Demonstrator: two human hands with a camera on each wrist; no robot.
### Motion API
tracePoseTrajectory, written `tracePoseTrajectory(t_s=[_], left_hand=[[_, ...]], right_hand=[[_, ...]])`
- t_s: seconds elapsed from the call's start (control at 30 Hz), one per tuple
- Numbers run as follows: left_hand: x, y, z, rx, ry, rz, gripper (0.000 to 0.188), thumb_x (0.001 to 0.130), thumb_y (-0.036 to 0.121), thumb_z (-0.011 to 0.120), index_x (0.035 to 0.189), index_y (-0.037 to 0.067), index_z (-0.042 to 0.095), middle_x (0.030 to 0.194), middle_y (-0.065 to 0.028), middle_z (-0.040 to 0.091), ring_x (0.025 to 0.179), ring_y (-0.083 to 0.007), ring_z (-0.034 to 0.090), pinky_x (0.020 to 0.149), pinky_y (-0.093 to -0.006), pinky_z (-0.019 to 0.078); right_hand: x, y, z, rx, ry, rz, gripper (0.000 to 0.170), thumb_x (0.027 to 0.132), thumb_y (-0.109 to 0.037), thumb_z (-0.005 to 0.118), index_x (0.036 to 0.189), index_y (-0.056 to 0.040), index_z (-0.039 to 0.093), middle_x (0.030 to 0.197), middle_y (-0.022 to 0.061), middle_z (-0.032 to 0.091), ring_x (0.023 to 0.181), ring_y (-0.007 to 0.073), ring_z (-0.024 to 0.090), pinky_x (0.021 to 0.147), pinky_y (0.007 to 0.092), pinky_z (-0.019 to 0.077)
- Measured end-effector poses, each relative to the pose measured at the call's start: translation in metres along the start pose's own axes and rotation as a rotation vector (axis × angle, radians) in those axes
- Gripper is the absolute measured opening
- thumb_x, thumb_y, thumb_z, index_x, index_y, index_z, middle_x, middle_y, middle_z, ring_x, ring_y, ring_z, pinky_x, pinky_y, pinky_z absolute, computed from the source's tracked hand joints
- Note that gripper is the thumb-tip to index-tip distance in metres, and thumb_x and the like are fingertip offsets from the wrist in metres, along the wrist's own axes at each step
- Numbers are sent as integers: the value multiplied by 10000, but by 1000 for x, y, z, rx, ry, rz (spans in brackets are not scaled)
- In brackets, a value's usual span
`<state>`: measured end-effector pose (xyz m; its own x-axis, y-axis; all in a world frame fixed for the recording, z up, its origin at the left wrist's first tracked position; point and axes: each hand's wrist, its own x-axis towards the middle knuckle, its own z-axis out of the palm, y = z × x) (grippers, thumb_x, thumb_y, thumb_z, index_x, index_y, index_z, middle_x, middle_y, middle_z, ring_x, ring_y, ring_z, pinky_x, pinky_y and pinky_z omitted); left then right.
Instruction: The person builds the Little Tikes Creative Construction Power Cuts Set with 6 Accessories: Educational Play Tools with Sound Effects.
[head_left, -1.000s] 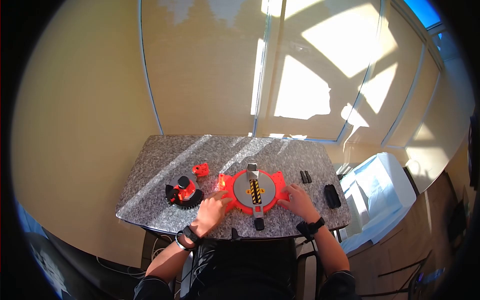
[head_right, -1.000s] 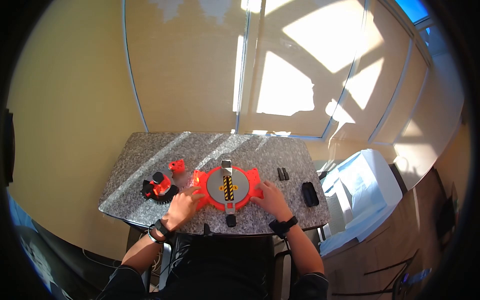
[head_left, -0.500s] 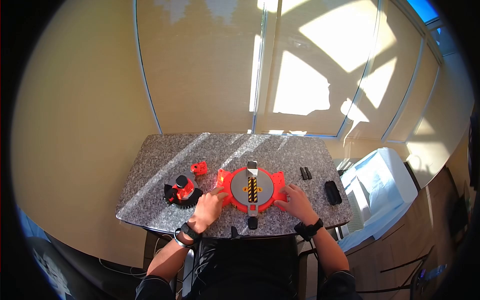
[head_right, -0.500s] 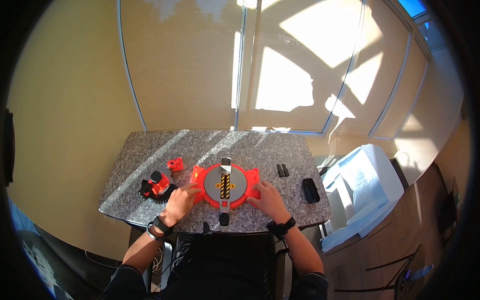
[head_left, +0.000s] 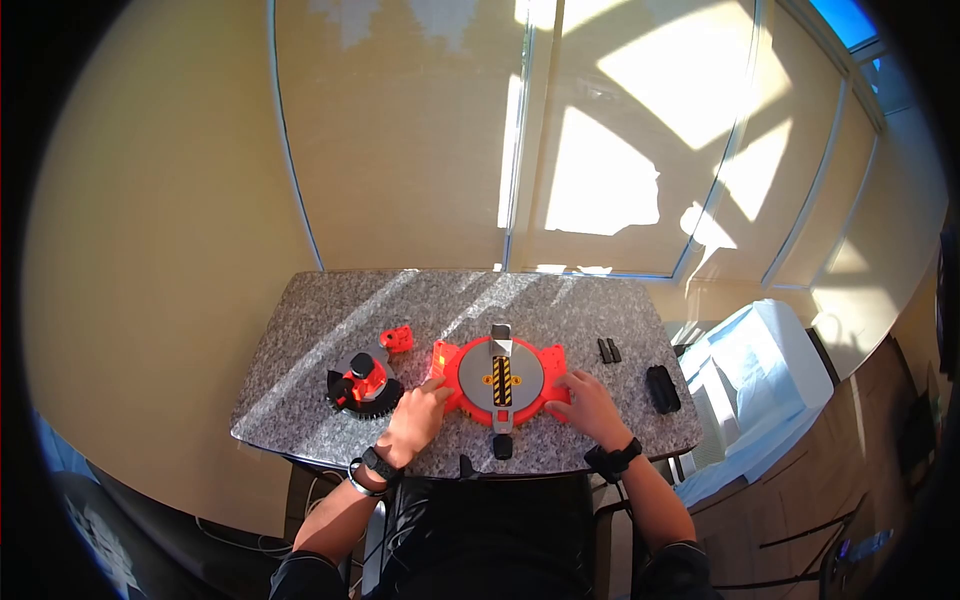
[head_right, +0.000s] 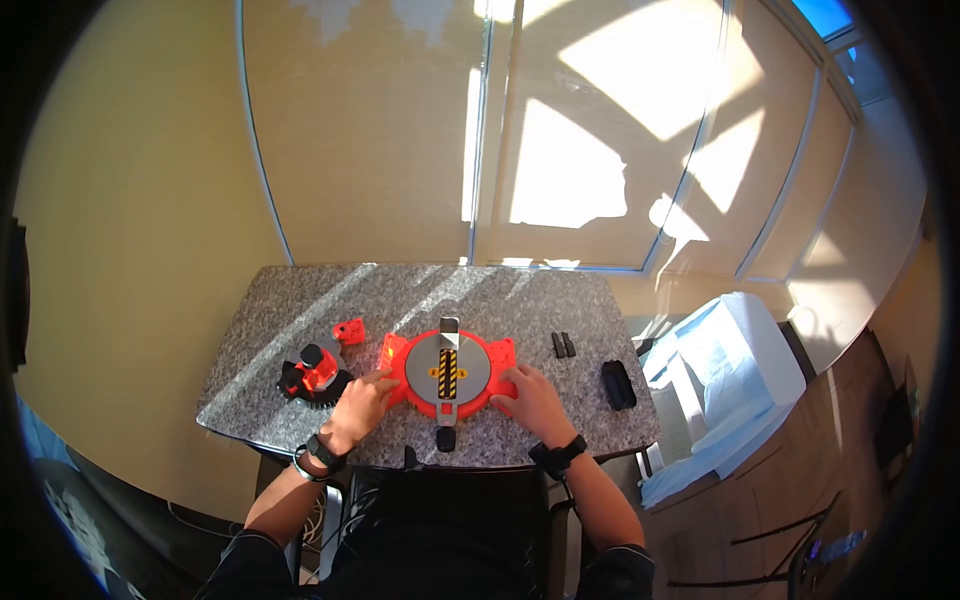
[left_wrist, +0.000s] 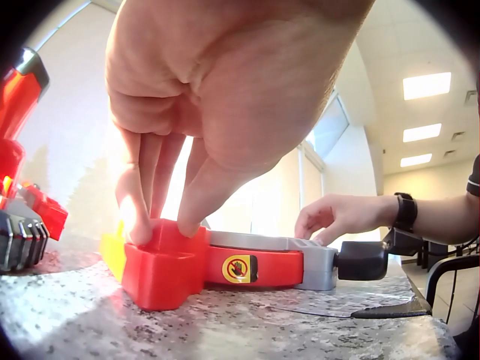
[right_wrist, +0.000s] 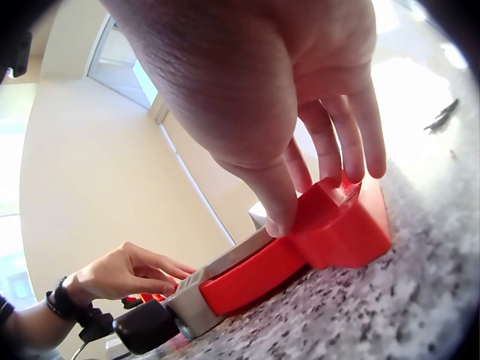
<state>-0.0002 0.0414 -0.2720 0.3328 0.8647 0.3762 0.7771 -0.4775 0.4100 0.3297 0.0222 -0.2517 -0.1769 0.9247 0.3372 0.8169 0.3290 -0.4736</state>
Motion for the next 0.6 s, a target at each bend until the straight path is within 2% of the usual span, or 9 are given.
tracePoseTrajectory(t_s=[0.17,0.37,0.43,0.57,0.6], left_hand=[[-1,0,-1,-13,1,16,269,851,42,693,1110,95,746,1229,-156,702,980,-401,699,845,-450,601],[-2,6,-12,-4,-79,-29,311,856,93,722,1166,105,720,1306,-147,666,1033,-388,690,874,-456,591],[-2,6,-13,39,-133,10,376,864,131,731,1235,102,674,1366,-148,624,1071,-383,681,889,-465,583],[-2,3,-10,118,-193,35,462,871,169,738,1306,88,609,1402,-164,585,1080,-388,678,891,-470,580],[-2,0,-5,152,-195,65,475,877,187,732,1315,75,583,1413,-188,567,1031,-389,692,861,-466,587]], right_hand=[[0,-4,-4,6,-24,29,409,774,-267,861,1065,-50,672,1032,133,650,1000,348,657,880,436,531],[12,19,-9,91,-52,-21,293,846,-265,791,1014,-46,694,1021,149,690,998,357,662,858,442,537],[23,39,-7,120,52,37,204,887,-214,734,988,-39,703,978,160,702,981,364,666,845,448,534],[41,78,-15,26,127,63,138,877,-112,700,970,-10,710,918,172,711,927,363,690,838,426,546],[45,93,-14,-32,148,113,133,872,-97,688,969,-8,706,938,180,711,949,372,685,848,438,542]])
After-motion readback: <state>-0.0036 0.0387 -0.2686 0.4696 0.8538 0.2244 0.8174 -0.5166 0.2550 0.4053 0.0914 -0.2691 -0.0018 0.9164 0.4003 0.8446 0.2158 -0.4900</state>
